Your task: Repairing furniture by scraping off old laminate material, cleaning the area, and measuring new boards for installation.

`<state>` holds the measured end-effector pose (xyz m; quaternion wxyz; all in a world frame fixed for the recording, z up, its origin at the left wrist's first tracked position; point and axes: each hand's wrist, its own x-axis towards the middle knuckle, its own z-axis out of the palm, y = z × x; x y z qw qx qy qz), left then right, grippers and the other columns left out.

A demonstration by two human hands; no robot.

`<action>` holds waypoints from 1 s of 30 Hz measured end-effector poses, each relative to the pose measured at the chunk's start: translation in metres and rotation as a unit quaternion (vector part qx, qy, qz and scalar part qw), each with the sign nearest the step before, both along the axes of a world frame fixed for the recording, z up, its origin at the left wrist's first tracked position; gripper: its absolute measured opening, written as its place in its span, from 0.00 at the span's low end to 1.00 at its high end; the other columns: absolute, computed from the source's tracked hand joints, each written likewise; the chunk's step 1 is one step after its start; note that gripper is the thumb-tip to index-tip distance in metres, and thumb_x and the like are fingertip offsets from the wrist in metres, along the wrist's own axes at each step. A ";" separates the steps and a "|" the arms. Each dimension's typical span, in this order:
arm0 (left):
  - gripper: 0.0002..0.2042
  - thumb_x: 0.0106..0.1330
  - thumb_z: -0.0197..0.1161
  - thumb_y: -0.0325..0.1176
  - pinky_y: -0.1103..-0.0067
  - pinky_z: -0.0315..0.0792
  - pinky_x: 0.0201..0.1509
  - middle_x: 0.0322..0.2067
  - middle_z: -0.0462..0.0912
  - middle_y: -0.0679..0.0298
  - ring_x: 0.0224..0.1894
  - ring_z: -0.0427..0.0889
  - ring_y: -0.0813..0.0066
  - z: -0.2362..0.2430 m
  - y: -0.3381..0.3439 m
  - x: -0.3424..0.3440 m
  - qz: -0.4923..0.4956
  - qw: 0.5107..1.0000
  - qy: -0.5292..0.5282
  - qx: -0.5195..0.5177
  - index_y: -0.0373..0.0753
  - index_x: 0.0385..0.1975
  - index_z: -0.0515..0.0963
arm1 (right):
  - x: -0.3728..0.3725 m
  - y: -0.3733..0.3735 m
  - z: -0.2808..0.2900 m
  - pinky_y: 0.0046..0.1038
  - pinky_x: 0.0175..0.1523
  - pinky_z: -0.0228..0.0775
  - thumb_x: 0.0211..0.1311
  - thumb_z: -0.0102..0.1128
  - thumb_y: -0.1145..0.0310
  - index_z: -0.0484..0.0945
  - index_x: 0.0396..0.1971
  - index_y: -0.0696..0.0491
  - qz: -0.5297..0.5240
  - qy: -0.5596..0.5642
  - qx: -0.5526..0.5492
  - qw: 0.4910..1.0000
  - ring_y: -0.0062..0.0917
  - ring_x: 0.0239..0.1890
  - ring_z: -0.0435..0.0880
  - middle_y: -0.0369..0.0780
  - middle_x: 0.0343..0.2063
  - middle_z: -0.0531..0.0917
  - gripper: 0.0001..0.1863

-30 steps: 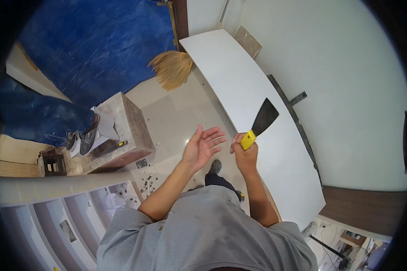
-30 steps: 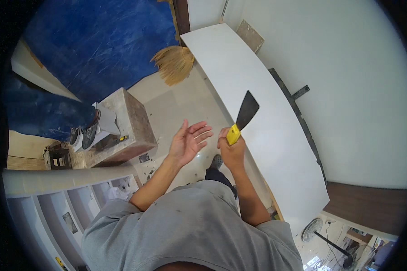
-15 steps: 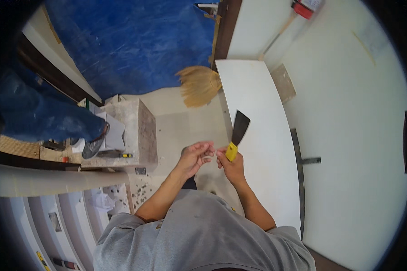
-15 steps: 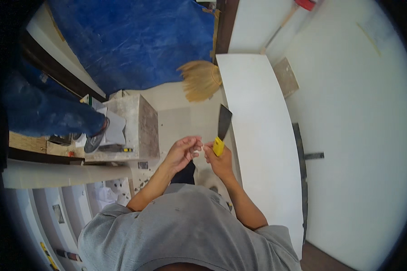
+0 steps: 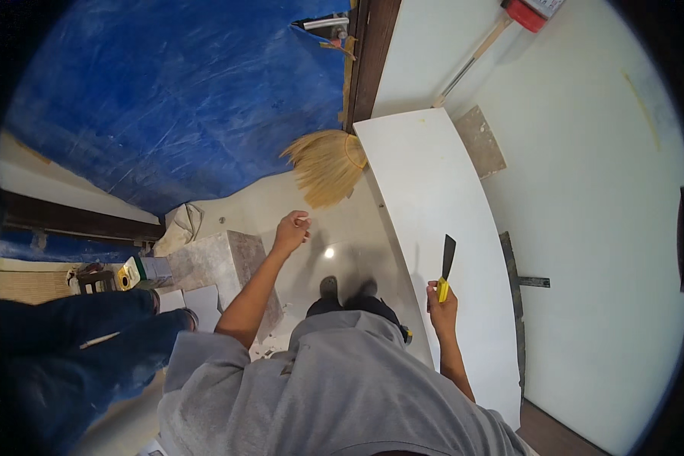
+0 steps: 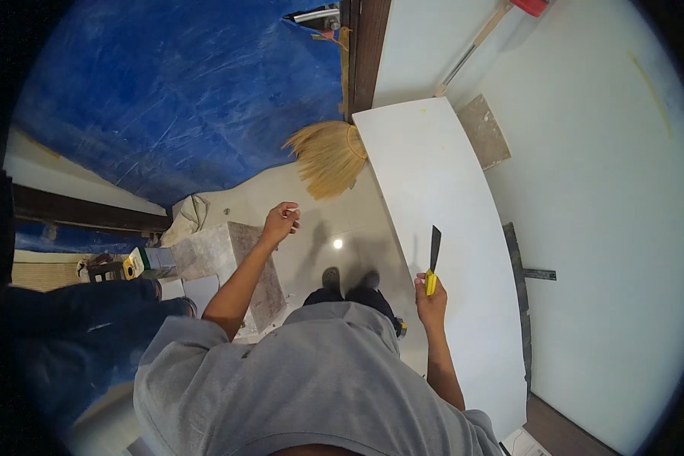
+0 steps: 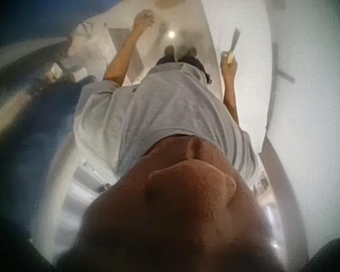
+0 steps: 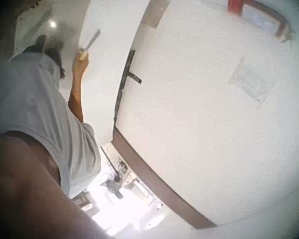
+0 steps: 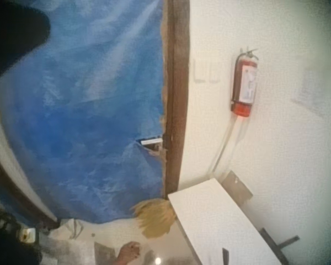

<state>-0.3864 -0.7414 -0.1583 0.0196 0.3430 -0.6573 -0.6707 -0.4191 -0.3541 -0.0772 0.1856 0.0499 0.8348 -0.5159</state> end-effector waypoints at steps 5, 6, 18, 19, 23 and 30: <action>0.14 0.55 0.63 0.37 0.74 0.74 0.41 0.31 0.80 0.57 0.36 0.79 0.63 -0.071 -0.031 -0.031 -0.122 0.940 -0.100 -0.302 0.34 0.37 0.76 | -0.038 -0.009 -0.035 0.17 0.21 0.62 0.61 0.54 0.69 0.73 0.30 0.56 -0.029 -0.028 -0.022 0.999 0.13 0.14 0.68 0.31 0.13 0.70 0.06; 0.16 0.54 0.62 0.36 0.73 0.71 0.46 0.36 0.78 0.55 0.41 0.78 0.60 -0.080 -0.031 -0.040 -0.130 0.936 -0.121 -0.303 0.34 0.39 0.75 | -0.049 -0.014 -0.042 0.17 0.21 0.62 0.61 0.54 0.69 0.72 0.29 0.56 -0.026 -0.035 -0.034 0.998 0.14 0.15 0.69 0.32 0.13 0.71 0.06; 0.25 0.55 0.55 0.28 0.69 0.72 0.50 0.60 0.57 0.52 0.48 0.75 0.54 -0.250 -0.108 -0.347 -0.357 0.770 -0.252 -0.465 0.36 0.56 0.60 | -0.102 -0.061 -0.131 0.17 0.24 0.64 0.61 0.53 0.68 0.72 0.33 0.57 -0.212 -0.152 0.065 0.963 0.15 0.18 0.71 0.33 0.15 0.71 0.08; 0.26 0.55 0.54 0.27 0.68 0.72 0.49 0.62 0.54 0.52 0.48 0.75 0.54 -0.273 -0.114 -0.374 -0.390 0.738 -0.286 -0.470 0.36 0.56 0.60 | -0.098 -0.066 -0.140 0.17 0.24 0.65 0.61 0.54 0.68 0.72 0.33 0.57 -0.244 -0.159 0.029 0.956 0.15 0.18 0.71 0.33 0.15 0.72 0.08; 0.25 0.58 0.52 0.30 0.66 0.75 0.43 0.61 0.57 0.48 0.44 0.79 0.57 -0.374 -0.152 -0.483 -0.416 0.675 -0.311 -0.523 0.36 0.57 0.58 | -0.087 -0.103 -0.174 0.19 0.26 0.67 0.60 0.53 0.69 0.73 0.31 0.57 -0.341 -0.270 0.046 0.899 0.15 0.19 0.73 0.34 0.17 0.73 0.06; 0.27 0.58 0.55 0.33 0.65 0.75 0.40 0.50 0.72 0.48 0.44 0.78 0.52 -0.518 -0.228 -0.514 -0.399 0.638 -0.357 -0.553 0.38 0.58 0.57 | -0.105 -0.181 -0.207 0.19 0.27 0.69 0.58 0.54 0.72 0.73 0.33 0.57 -0.308 -0.375 0.013 0.874 0.16 0.21 0.74 0.35 0.18 0.74 0.05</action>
